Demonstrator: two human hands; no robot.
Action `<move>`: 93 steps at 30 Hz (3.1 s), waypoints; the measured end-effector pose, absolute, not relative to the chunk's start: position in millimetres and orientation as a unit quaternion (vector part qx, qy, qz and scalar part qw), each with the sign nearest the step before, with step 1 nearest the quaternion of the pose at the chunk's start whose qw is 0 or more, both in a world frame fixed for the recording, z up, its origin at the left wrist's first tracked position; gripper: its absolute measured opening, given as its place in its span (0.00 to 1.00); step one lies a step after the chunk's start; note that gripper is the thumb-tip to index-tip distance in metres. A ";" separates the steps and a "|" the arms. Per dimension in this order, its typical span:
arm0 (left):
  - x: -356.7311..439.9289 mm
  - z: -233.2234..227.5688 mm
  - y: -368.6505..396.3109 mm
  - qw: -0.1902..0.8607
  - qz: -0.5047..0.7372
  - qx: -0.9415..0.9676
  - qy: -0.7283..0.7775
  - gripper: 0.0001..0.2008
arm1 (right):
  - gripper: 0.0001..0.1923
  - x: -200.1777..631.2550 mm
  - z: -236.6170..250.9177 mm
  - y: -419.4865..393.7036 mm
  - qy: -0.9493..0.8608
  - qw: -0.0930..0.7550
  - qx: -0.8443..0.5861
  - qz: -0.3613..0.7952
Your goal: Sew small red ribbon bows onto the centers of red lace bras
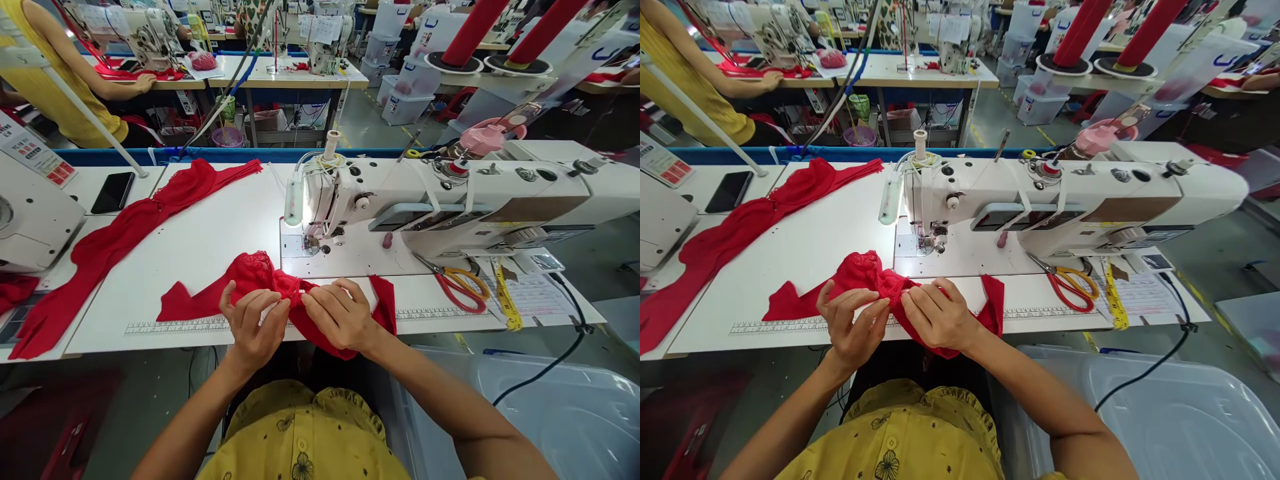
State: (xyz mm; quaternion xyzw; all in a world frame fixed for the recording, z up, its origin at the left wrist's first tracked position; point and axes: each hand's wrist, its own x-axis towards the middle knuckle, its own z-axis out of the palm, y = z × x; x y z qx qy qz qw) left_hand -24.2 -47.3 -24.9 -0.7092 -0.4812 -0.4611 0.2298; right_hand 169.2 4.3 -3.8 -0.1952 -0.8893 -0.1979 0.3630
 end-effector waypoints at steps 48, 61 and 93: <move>-25.4 -29.2 -42.9 0.262 -0.446 -0.730 -0.447 0.12 | 0.09 172.6 -13.0 10.2 -0.891 0.348 -0.235 -0.176; -25.0 -29.9 -43.1 0.281 -0.446 -0.731 -0.434 0.13 | 0.08 172.2 -13.5 9.9 -0.887 0.352 -0.230 -0.190; -26.3 -30.2 -43.6 0.280 -0.444 -0.735 -0.430 0.12 | 0.08 171.5 -15.5 9.3 -0.886 0.357 -0.233 -0.180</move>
